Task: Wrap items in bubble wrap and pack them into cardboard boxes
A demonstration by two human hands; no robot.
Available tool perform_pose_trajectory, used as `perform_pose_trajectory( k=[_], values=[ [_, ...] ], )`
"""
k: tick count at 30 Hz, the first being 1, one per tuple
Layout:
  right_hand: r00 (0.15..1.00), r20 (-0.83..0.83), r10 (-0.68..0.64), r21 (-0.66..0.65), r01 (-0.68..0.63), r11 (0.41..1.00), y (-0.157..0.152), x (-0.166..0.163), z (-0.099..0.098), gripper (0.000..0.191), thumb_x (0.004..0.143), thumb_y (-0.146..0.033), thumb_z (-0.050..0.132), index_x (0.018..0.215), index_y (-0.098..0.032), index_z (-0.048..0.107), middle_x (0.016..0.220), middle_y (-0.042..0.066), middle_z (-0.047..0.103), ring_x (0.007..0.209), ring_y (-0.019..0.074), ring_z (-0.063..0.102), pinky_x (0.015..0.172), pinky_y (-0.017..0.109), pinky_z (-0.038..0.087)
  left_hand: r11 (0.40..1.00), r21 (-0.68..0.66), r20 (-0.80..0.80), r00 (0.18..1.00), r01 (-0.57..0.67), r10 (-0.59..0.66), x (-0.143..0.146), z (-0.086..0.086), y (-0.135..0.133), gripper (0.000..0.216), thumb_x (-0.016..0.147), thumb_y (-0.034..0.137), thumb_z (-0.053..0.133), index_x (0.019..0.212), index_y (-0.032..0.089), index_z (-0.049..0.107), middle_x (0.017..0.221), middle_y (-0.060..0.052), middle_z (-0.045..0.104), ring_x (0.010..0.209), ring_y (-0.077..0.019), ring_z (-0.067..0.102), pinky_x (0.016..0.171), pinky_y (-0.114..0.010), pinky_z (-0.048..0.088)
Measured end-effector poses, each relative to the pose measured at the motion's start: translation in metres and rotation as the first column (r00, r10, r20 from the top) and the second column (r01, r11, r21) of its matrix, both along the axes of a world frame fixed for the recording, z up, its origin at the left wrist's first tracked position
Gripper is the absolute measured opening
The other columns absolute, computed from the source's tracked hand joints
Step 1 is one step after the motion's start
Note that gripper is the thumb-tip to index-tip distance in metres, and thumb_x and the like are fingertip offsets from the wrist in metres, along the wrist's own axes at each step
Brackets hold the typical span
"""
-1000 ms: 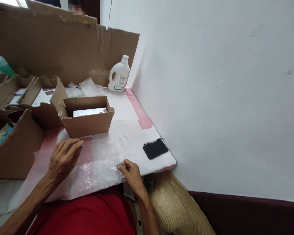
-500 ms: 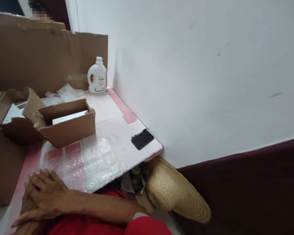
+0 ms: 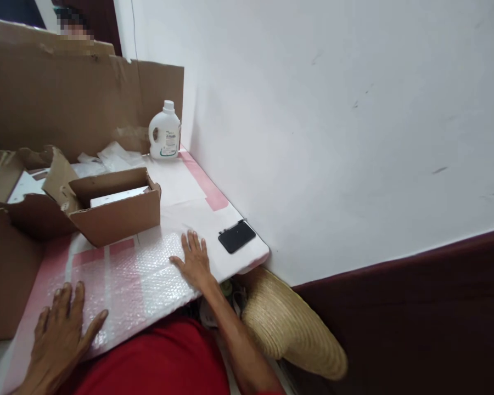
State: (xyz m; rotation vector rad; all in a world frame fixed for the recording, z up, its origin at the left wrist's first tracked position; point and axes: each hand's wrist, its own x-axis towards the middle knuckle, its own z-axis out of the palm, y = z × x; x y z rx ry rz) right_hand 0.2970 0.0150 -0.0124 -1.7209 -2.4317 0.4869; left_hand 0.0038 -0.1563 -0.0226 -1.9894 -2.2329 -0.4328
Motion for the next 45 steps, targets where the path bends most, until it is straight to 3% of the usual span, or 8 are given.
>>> perform_pose_trajectory(
  k=[5, 9, 15, 21, 26, 31, 37, 45],
  values=[
    [1.0, 0.011, -0.003, 0.087, 0.002, 0.996, 0.001, 0.017, -0.009, 0.081, 0.102, -0.062, 0.037, 0.161, -0.009, 0.023, 0.169, 0.018, 0.009, 0.158, 0.0309, 0.006, 0.126, 0.053, 0.006, 0.999, -0.049, -0.063, 0.998, 0.022, -0.025, -0.003, 0.033, 0.027, 0.063, 0.092, 0.054, 0.044, 0.134, 0.008, 0.058, 0.137, -0.028, 0.058, 0.128, -0.0455, 0.053, 0.102, -0.064, 0.042],
    [1.0, 0.004, -0.008, 0.105, 0.007, 0.994, -0.001, 0.011, -0.013, 0.08, 0.102, -0.062, 0.038, 0.161, -0.01, 0.025, 0.169, 0.017, 0.012, 0.158, 0.0313, 0.008, 0.126, 0.054, 0.007, 0.981, 0.051, 0.153, 0.97, 0.186, -0.191, 0.014, 0.058, 0.079, 0.044, 0.095, 0.045, 0.049, 0.126, 0.017, 0.063, 0.122, -0.017, 0.067, 0.11, -0.0328, 0.065, 0.093, -0.051, 0.053],
    [0.99, -0.138, -0.019, 0.087, 0.031, 0.996, 0.006, 0.021, -0.017, 0.075, 0.101, -0.062, 0.041, 0.159, -0.014, 0.033, 0.167, 0.017, 0.021, 0.157, 0.0303, 0.015, 0.126, 0.055, 0.012, 0.926, 0.148, 0.346, 0.858, 0.348, -0.379, 0.02, 0.045, 0.158, 0.043, 0.094, 0.038, 0.052, 0.134, 0.021, 0.057, 0.124, -0.011, 0.068, 0.113, -0.0254, 0.067, 0.098, -0.043, 0.055],
    [0.85, -0.521, -0.078, 0.063, 0.129, 0.99, 0.006, 0.043, 0.004, 0.06, 0.103, -0.055, 0.044, 0.153, -0.023, 0.045, 0.155, 0.013, 0.048, 0.145, 0.0272, 0.043, 0.121, 0.051, 0.033, 0.919, 0.12, 0.376, 0.839, 0.377, -0.393, 0.007, 0.042, 0.184, 0.036, 0.096, 0.037, 0.05, 0.128, 0.026, 0.06, 0.122, -0.01, 0.07, 0.113, -0.026, 0.067, 0.101, -0.043, 0.053],
    [0.908, -0.353, 0.226, 0.188, -0.168, 0.968, -0.027, 0.054, 0.028, 0.082, 0.086, -0.064, 0.068, 0.153, -0.023, 0.044, 0.158, 0.015, 0.044, 0.149, 0.033, 0.035, 0.121, 0.054, 0.032, 0.927, 0.104, 0.317, 0.872, 0.359, -0.373, 0.008, 0.063, 0.151, 0.042, 0.097, 0.044, 0.05, 0.133, 0.024, 0.057, 0.119, -0.009, 0.069, 0.109, -0.0258, 0.066, 0.096, -0.043, 0.054],
    [0.883, -0.074, 0.463, 0.135, -0.452, 0.882, -0.06, 0.073, 0.016, 0.106, 0.08, -0.072, 0.068, 0.161, -0.017, 0.028, 0.164, 0.017, 0.032, 0.153, 0.0364, 0.025, 0.124, 0.057, 0.021, 0.94, 0.074, 0.253, 0.906, 0.333, -0.341, -0.008, 0.06, 0.052, 0.057, 0.09, 0.054, 0.061, 0.14, 0.027, 0.052, 0.129, -0.009, 0.065, 0.116, -0.0261, 0.063, 0.1, -0.042, 0.052],
    [0.883, 0.022, 0.47, 0.213, -0.463, 0.86, -0.071, 0.09, -0.013, 0.069, 0.095, -0.022, 0.055, 0.16, -0.02, 0.031, 0.162, 0.01, 0.038, 0.15, 0.0296, 0.034, 0.12, 0.05, 0.032, 0.934, -0.071, 0.024, 0.936, 0.351, -0.35, -0.032, 0.024, -0.047, 0.084, 0.077, 0.057, 0.072, 0.152, 0.031, 0.042, 0.148, -0.012, 0.056, 0.13, -0.034, 0.059, 0.105, -0.046, 0.049],
    [0.855, -0.232, 0.465, 0.223, -0.418, 0.881, -0.071, 0.097, -0.007, 0.049, 0.095, -0.012, 0.046, 0.14, -0.023, 0.061, 0.141, 0.008, 0.063, 0.134, 0.0262, 0.053, 0.108, 0.047, 0.047, 0.921, 0.014, 0.172, 0.906, 0.39, -0.386, -0.057, 0.023, -0.061, 0.053, 0.091, 0.022, 0.055, 0.142, 0.037, 0.054, 0.137, -0.005, 0.066, 0.123, -0.0231, 0.065, 0.103, -0.037, 0.055]
  ],
)
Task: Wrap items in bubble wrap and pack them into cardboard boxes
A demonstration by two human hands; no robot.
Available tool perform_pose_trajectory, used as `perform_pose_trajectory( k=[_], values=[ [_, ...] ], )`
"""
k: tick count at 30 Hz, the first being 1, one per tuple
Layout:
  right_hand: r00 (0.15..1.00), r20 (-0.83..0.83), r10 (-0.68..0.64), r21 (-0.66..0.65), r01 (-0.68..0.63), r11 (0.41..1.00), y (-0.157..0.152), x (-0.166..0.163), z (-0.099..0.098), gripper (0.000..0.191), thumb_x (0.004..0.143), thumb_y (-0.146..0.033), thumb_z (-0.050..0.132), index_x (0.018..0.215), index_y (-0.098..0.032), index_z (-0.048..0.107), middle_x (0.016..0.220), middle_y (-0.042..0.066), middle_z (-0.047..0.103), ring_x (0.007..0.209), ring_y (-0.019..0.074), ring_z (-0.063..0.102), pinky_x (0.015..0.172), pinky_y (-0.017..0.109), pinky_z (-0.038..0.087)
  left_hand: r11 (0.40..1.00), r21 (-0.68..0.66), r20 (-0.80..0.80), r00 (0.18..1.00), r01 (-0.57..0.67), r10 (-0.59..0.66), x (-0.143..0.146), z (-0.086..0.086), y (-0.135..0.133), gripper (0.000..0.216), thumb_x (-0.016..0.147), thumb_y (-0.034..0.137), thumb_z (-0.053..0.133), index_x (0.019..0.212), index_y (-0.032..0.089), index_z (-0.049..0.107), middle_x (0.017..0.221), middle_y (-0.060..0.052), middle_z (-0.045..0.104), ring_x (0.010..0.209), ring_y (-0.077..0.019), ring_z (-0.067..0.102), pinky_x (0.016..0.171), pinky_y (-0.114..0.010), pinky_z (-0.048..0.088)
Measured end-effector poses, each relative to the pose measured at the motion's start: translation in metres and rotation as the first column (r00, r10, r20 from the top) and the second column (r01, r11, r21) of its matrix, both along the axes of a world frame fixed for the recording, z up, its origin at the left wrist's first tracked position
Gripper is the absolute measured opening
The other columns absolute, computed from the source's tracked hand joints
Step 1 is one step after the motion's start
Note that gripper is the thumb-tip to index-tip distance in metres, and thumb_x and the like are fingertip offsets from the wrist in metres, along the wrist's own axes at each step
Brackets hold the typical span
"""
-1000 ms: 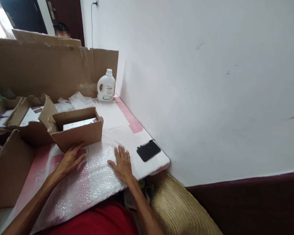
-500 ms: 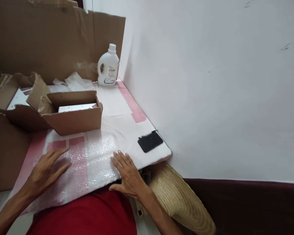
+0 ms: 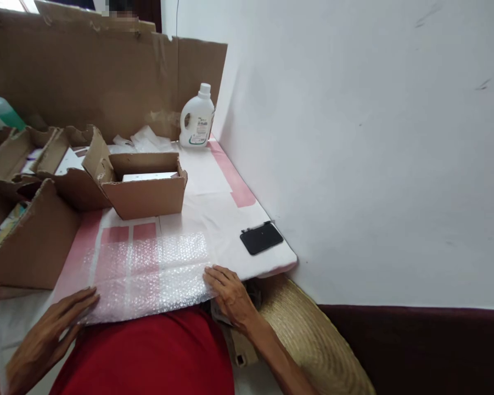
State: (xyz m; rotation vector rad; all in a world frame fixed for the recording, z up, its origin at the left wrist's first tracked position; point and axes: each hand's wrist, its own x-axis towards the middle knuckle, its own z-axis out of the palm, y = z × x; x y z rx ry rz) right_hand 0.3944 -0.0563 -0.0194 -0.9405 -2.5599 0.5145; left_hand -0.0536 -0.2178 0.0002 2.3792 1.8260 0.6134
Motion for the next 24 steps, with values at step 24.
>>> perform_pose_trajectory(
  k=[24],
  values=[
    [0.714, -0.333, -0.616, -0.228, 0.573, 0.787, 0.015, -0.061, 0.0, 0.036, 0.099, -0.05, 0.055, 0.08, -0.021, 0.064, 0.08, 0.004, 0.064, 0.082, 0.0225, 0.056, 0.078, 0.035, 0.044, 0.686, -0.305, 0.339, 0.598, -0.661, 0.726, 0.041, 0.033, 0.044, 0.036, 0.086, 0.057, 0.053, 0.091, 0.024, 0.066, 0.082, -0.001, 0.072, 0.075, -0.0194, 0.067, 0.071, -0.029, 0.053]
  ],
)
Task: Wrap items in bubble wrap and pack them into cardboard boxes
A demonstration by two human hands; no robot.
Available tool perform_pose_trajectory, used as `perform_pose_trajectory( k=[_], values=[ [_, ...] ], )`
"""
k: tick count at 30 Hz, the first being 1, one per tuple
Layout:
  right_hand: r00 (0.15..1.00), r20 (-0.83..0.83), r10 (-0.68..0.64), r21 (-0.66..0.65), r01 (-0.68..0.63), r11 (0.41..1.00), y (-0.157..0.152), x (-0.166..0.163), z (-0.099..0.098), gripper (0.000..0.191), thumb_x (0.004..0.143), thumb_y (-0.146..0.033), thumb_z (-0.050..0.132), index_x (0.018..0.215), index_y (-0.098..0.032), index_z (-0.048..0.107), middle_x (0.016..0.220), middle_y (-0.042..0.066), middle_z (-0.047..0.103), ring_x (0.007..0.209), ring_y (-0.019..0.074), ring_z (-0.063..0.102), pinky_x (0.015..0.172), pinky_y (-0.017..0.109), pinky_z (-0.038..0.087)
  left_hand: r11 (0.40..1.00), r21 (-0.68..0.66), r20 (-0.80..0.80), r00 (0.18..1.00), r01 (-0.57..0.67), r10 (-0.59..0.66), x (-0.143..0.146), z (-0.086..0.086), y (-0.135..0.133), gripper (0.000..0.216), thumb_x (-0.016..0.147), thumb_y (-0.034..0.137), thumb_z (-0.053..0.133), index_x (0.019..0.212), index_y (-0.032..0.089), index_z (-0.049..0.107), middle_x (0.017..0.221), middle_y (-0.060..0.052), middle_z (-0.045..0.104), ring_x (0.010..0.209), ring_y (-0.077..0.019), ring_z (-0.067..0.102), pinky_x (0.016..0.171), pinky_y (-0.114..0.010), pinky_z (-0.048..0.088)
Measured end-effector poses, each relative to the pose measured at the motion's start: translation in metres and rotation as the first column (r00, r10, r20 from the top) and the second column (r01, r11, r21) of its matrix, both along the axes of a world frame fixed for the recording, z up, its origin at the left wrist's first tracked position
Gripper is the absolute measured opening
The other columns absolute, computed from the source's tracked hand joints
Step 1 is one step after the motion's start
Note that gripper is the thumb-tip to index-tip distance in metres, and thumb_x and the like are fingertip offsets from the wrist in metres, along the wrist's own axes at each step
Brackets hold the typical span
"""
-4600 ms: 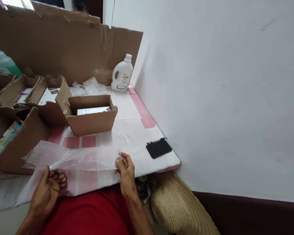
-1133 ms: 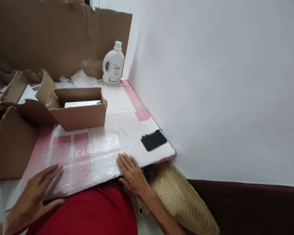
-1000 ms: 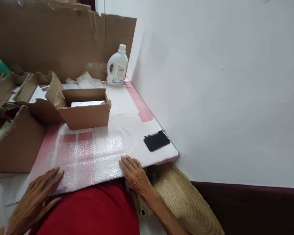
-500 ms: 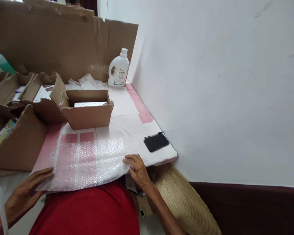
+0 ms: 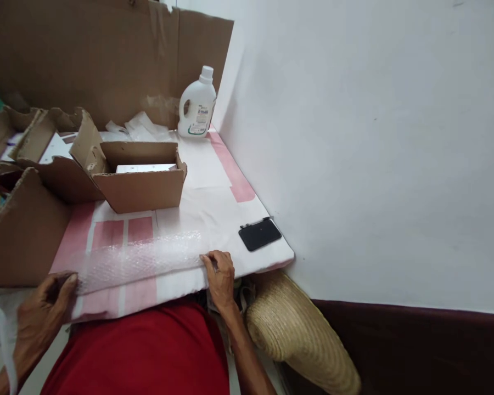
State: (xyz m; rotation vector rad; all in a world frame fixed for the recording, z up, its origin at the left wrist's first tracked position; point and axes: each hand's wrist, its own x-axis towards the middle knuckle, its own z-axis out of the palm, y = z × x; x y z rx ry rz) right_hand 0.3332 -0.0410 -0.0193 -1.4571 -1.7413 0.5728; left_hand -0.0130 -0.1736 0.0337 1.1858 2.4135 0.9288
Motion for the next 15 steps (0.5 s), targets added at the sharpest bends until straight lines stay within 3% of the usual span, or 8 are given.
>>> perform_pose_trajectory(
  k=[7, 15],
  values=[
    [0.987, 0.142, -0.076, -0.023, 0.08, 0.997, 0.014, -0.013, -0.002, 0.05, 0.1, -0.061, 0.046, 0.077, -0.021, 0.065, 0.075, 0.005, 0.066, 0.078, 0.023, 0.057, 0.075, 0.034, 0.041, 0.995, -0.09, -0.147, 0.989, -0.042, 0.028, 0.004, -0.01, 0.004, 0.039, 0.09, 0.055, 0.047, 0.103, 0.023, 0.065, 0.089, -0.004, 0.071, 0.083, -0.0215, 0.067, 0.075, -0.031, 0.049],
    [0.95, 0.261, -0.17, 0.013, 0.173, 0.985, 0.02, -0.02, -0.005, 0.06, 0.099, -0.069, 0.04, 0.072, -0.022, 0.065, 0.072, 0.005, 0.066, 0.074, 0.0217, 0.056, 0.072, 0.032, 0.036, 0.999, -0.024, -0.224, 0.974, -0.022, 0.016, -0.001, -0.025, 0.003, 0.037, 0.091, 0.05, 0.047, 0.107, 0.022, 0.064, 0.1, -0.007, 0.072, 0.092, -0.0237, 0.069, 0.083, -0.036, 0.052]
  ],
)
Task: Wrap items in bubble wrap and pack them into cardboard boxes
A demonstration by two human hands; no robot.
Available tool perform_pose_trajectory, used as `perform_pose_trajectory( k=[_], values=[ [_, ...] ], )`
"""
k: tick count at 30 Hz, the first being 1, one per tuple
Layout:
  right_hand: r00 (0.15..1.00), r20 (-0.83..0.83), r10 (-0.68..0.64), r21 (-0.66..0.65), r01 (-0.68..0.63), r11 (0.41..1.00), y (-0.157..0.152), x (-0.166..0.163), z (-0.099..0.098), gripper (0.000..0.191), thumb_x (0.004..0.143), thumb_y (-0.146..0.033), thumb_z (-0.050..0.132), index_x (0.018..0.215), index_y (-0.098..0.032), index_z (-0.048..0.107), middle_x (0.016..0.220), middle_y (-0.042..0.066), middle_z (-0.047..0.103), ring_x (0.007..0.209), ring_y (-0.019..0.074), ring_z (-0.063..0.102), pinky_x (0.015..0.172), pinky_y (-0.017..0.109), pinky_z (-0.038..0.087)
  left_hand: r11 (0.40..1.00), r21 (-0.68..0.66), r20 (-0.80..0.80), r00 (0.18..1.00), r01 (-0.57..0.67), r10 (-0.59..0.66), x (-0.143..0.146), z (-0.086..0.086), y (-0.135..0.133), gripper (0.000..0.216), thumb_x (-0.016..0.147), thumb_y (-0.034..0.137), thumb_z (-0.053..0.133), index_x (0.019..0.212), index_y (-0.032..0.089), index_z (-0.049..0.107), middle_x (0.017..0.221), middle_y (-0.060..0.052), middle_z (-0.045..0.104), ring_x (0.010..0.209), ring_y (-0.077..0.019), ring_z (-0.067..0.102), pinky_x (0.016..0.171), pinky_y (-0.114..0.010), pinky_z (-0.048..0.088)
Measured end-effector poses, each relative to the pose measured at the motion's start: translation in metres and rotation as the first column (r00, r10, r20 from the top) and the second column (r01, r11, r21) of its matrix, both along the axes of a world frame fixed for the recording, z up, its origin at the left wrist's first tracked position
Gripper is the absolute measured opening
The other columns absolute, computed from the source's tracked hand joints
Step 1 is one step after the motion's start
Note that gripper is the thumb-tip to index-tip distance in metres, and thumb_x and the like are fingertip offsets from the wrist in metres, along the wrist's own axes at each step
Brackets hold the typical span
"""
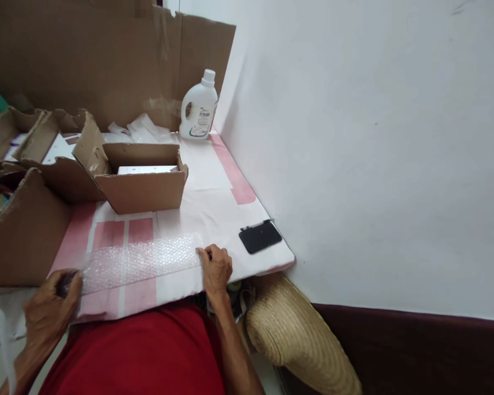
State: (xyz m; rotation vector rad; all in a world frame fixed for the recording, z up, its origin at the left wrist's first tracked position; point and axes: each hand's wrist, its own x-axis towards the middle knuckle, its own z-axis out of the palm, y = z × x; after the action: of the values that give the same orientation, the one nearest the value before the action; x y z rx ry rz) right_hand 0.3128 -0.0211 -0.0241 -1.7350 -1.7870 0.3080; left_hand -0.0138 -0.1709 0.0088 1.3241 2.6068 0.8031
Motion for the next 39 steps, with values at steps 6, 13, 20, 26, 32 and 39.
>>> perform_pose_trajectory(
  k=[6, 13, 20, 26, 32, 39],
  values=[
    [1.0, 0.013, 0.007, 0.012, -0.007, 1.0, 0.001, 0.0, -0.001, 0.063, 0.098, -0.072, 0.036, 0.071, -0.022, 0.065, 0.071, 0.005, 0.066, 0.074, 0.022, 0.056, 0.072, 0.032, 0.035, 0.977, 0.211, -0.225, 0.974, 0.034, 0.014, 0.009, -0.005, 0.007, 0.049, 0.092, 0.043, 0.054, 0.131, 0.013, 0.057, 0.122, -0.018, 0.064, 0.112, -0.0308, 0.064, 0.097, -0.045, 0.051],
    [0.999, -0.005, 0.034, 0.041, -0.034, 0.999, 0.0, 0.002, -0.006, 0.069, 0.093, -0.08, 0.035, 0.071, -0.021, 0.065, 0.069, 0.005, 0.065, 0.072, 0.0225, 0.056, 0.071, 0.032, 0.036, 0.78, -0.002, -0.504, 0.673, 0.626, -0.542, 0.048, -0.016, 0.002, 0.058, 0.092, 0.032, 0.058, 0.148, 0.023, 0.048, 0.149, -0.015, 0.054, 0.143, -0.0325, 0.044, 0.117, -0.048, 0.032],
    [1.0, -0.001, 0.028, 0.047, -0.028, 0.998, 0.004, 0.005, -0.006, 0.067, 0.095, -0.078, 0.035, 0.072, -0.021, 0.064, 0.07, 0.006, 0.065, 0.071, 0.0228, 0.057, 0.07, 0.033, 0.039, 0.786, -0.121, -0.498, 0.648, 0.606, -0.576, 0.048, -0.034, -0.005, 0.068, 0.092, 0.047, 0.058, 0.154, 0.027, 0.041, 0.16, -0.012, 0.042, 0.15, -0.035, 0.034, 0.123, -0.052, 0.016],
    [0.982, 0.137, 0.13, 0.275, -0.164, 0.948, -0.027, -0.036, 0.011, 0.048, 0.106, -0.05, 0.038, 0.116, -0.013, 0.067, 0.106, 0.018, 0.072, 0.101, 0.0293, 0.063, 0.092, 0.043, 0.046, 0.788, -0.068, -0.44, 0.69, 0.612, -0.575, 0.049, -0.033, -0.005, 0.062, 0.093, 0.038, 0.057, 0.153, 0.028, 0.044, 0.161, -0.013, 0.041, 0.153, -0.0345, 0.029, 0.124, -0.055, 0.014],
    [0.525, 0.342, 0.779, 0.056, -0.839, 0.541, -0.081, -0.097, 0.019, 0.08, 0.1, -0.065, 0.041, 0.155, -0.008, 0.034, 0.16, 0.015, 0.04, 0.152, 0.0272, 0.028, 0.124, 0.045, 0.026, 0.74, 0.049, -0.422, 0.686, 0.671, -0.593, 0.047, -0.042, -0.003, 0.062, 0.092, 0.031, 0.052, 0.153, 0.03, 0.043, 0.164, -0.013, 0.035, 0.155, -0.0337, 0.023, 0.124, -0.059, 0.015],
    [0.731, 0.358, 0.581, -0.142, -0.573, 0.807, -0.049, -0.016, 0.005, 0.099, 0.095, -0.069, 0.048, 0.163, -0.009, 0.01, 0.166, 0.021, 0.023, 0.156, 0.0317, 0.017, 0.124, 0.055, 0.023, 0.796, 0.017, -0.331, 0.755, 0.605, -0.566, 0.057, -0.033, -0.002, 0.068, 0.094, 0.036, 0.054, 0.158, 0.038, 0.03, 0.166, -0.008, 0.031, 0.154, -0.0345, 0.023, 0.123, -0.06, 0.015]
  ],
)
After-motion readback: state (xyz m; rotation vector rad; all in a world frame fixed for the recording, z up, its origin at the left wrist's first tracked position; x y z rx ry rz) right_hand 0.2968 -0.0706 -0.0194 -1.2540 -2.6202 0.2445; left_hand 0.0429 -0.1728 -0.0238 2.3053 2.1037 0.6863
